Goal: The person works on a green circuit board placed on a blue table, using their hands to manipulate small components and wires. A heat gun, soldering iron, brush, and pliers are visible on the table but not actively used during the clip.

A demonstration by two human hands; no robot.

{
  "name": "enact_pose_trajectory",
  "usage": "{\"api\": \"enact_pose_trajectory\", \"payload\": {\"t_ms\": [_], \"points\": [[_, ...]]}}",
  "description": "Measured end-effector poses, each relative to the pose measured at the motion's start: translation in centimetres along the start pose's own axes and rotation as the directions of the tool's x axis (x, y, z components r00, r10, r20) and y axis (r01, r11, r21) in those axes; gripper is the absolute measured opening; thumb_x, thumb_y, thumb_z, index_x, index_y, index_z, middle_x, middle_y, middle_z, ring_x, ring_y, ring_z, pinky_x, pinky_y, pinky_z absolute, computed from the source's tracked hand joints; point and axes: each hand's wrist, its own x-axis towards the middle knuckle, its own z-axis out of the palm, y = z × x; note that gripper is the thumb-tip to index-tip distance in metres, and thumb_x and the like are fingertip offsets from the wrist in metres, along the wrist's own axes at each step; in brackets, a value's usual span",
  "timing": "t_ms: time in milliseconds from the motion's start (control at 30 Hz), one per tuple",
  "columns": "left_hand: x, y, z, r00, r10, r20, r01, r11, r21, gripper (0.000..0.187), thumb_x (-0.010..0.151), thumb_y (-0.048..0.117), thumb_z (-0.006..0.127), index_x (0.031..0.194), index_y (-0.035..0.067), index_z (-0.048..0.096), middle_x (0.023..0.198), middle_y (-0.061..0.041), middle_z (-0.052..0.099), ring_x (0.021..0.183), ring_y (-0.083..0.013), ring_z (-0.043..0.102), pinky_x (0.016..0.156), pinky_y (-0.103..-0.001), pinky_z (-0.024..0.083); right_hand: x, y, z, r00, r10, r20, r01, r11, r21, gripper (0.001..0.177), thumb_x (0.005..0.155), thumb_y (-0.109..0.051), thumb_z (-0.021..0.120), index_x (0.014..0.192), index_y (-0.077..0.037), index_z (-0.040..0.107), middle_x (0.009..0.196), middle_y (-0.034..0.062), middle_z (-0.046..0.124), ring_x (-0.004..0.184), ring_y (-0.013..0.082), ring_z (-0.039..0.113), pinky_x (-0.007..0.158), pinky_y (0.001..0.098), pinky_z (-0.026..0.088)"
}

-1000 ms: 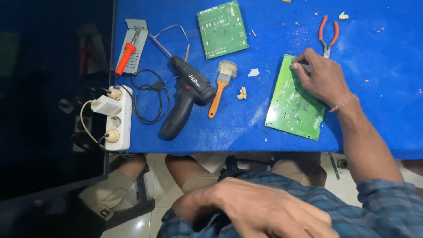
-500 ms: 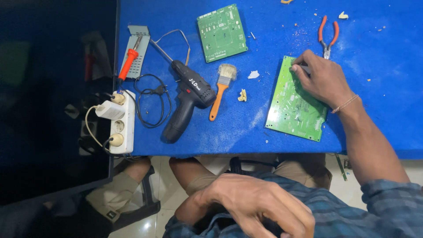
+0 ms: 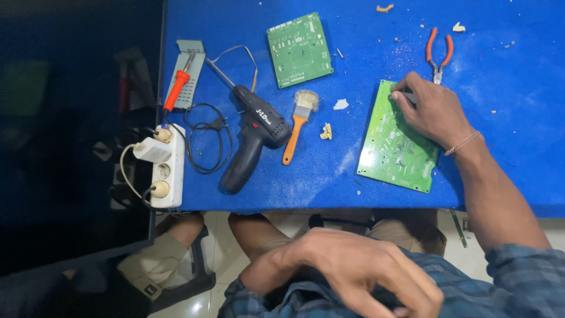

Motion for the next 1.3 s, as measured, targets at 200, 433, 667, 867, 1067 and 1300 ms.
{"api": "enact_pose_trajectory", "payload": {"t_ms": [200,433,667,867,1067,1300], "points": [[1.8,-2.2,-0.9,0.990,0.096,0.103,-0.088,0.993,-0.075,0.055,0.104,0.057,0.025,0.085,0.008,0.041,0.081,-0.006,0.040,0.076,-0.0244,0.045,0.075,-0.035,0.041,-0.2,0.4,0.2,1.000,-0.005,0.008,0.005,1.000,-0.027,0.016,0.110,-0.023,0.060,0.117,-0.008,0.060,0.094,0.0137,0.073,0.075,0.0370,0.069,0.058,0.0509,0.051],[1.1,-2.7,-1.4,0.974,0.170,0.147,-0.142,0.973,-0.184,0.061,0.102,0.058,0.033,0.081,0.001,0.041,0.079,-0.014,0.040,0.075,-0.0378,0.040,0.080,-0.045,0.040,-0.1,0.3,0.2,1.000,-0.012,-0.002,0.012,1.000,0.010,0.015,0.108,-0.023,0.061,0.114,-0.009,0.060,0.095,0.0126,0.074,0.075,0.0377,0.068,0.057,0.0517,0.050],[-1.4,-2.2,-6.4,0.958,0.029,0.285,0.042,0.970,-0.241,0.025,0.102,0.026,0.059,0.092,0.004,0.063,0.085,-0.010,0.063,0.080,-0.0262,0.061,0.082,-0.038,0.049,-0.1,0.7,0.4,1.000,0.001,-0.007,-0.001,1.000,0.015,0.014,0.107,-0.023,0.061,0.115,-0.012,0.061,0.094,0.0115,0.074,0.076,0.0385,0.069,0.059,0.0520,0.050],[-8.6,-8.9,-12.2,0.660,-0.381,-0.647,0.592,0.794,0.137,0.015,0.097,0.030,0.070,0.094,0.016,0.070,0.089,0.005,0.070,0.084,-0.0038,0.058,0.076,-0.024,0.049,0.0,0.2,0.1,1.000,0.028,0.013,-0.028,0.999,0.022,0.013,0.107,-0.025,0.060,0.113,-0.013,0.061,0.095,0.0080,0.073,0.072,0.0341,0.068,0.054,0.0496,0.049],[-7.1,-11.3,-13.9,0.228,-0.254,-0.940,0.901,0.420,0.105,0.021,0.094,0.042,0.062,0.098,0.021,0.059,0.074,0.006,0.060,0.071,-0.0156,0.057,0.061,-0.038,0.040,0.0,0.2,0.4,0.999,0.038,-0.003,-0.038,0.999,-0.023,0.014,0.107,-0.025,0.059,0.115,-0.014,0.059,0.091,0.0081,0.071,0.076,0.0370,0.068,0.055,0.0521,0.048],[-7.8,-13.9,-14.7,0.243,-0.216,-0.946,0.959,0.198,0.201,0.028,0.100,0.033,0.050,0.117,0.011,0.045,0.087,-0.022,0.075,0.082,-0.0563,0.066,0.067,-0.066,0.043,0.1,-0.9,1.1,0.996,0.092,0.010,-0.090,0.989,-0.120,0.017,0.111,-0.025,0.049,0.118,-0.010,0.053,0.082,0.0133,0.067,0.074,0.0424,0.067,0.052,0.0567,0.045]]}}
